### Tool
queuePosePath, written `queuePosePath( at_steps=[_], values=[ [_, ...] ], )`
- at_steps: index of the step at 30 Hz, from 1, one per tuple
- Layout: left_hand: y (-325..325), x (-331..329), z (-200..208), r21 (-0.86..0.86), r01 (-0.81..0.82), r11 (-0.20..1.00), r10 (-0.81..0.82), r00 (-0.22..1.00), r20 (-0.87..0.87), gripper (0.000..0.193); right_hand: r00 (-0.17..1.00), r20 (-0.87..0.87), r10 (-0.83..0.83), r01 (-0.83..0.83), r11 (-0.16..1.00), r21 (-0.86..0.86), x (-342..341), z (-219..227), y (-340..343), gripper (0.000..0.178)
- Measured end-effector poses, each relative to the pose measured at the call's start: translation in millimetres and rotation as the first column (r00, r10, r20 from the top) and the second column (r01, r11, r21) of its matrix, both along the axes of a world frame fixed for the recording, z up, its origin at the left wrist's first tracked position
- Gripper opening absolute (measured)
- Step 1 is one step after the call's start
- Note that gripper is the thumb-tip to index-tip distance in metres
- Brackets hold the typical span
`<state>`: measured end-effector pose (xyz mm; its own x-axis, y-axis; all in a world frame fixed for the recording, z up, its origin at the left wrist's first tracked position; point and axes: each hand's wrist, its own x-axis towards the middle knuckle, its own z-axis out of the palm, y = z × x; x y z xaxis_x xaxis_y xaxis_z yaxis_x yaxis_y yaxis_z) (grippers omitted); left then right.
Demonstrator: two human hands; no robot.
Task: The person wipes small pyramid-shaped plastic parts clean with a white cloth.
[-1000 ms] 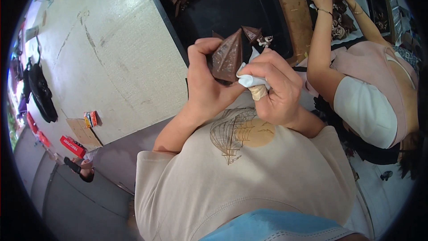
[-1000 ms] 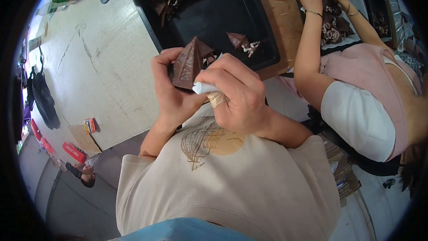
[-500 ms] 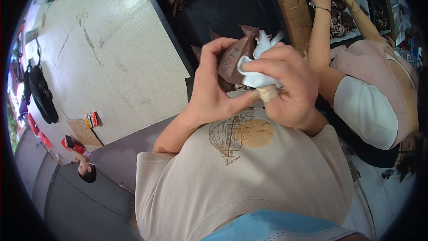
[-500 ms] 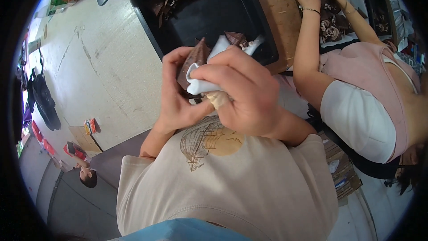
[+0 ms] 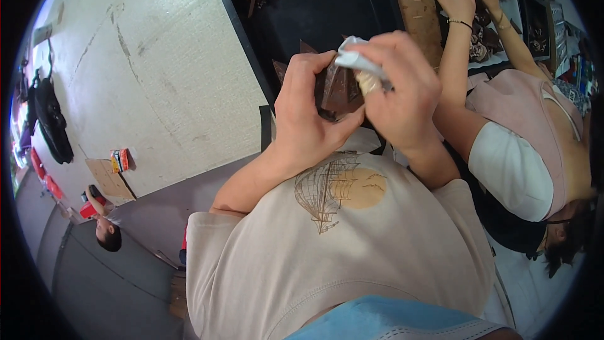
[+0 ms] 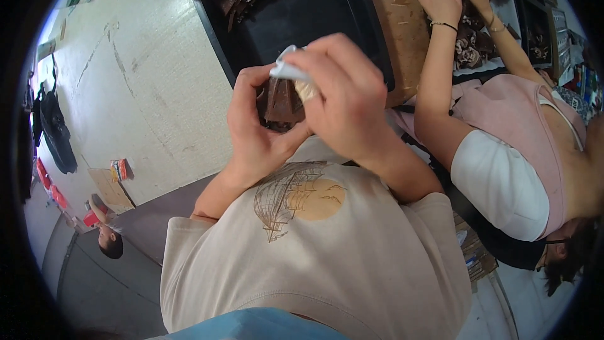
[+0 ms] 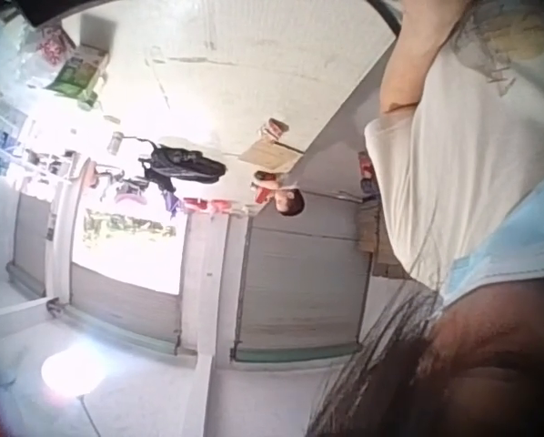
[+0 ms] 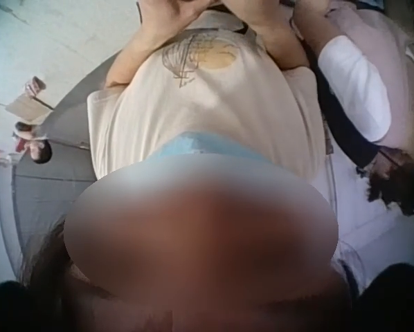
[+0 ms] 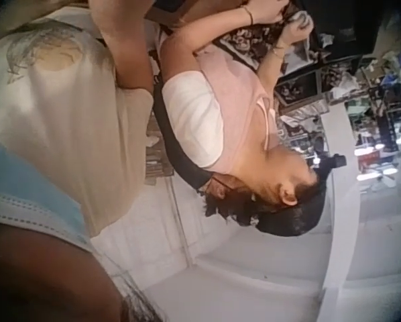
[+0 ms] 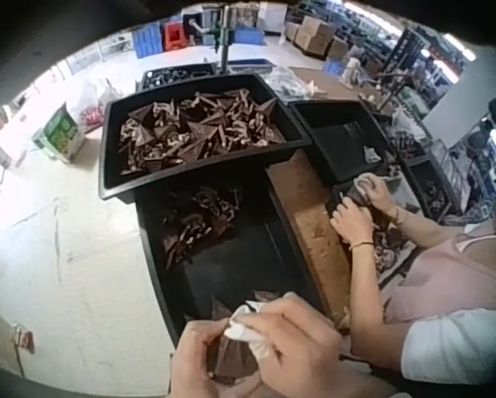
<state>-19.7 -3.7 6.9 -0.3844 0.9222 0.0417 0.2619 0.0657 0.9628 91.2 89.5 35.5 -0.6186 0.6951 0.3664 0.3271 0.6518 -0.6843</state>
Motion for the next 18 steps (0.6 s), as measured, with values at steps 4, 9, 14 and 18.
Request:
queuePosePath(
  at_steps=[4,9,14,18],
  values=[
    [1,-4,-8,0.019,-0.089,0.996,0.089,0.996,0.026,0.059,0.984,-0.118,0.130,-0.141,0.987,-0.084,1,1,-19,0.030],
    [-1,-9,-2,-0.054,-0.029,0.998,0.037,0.989,0.140,0.060,0.995,-0.091,0.039,-0.055,0.983,-0.173,-3,-3,1,0.021],
    [-4,-29,-15,-0.207,0.104,0.973,0.081,0.684,0.725,0.067,0.838,-0.383,-0.388,-0.215,0.411,-0.886,-2,-24,34,0.013],
    [0,-50,-22,0.052,0.095,0.994,-0.090,0.446,0.891,0.064,0.694,-0.432,-0.575,-0.464,0.101,-0.880,-9,-36,51,0.019]
  ],
)
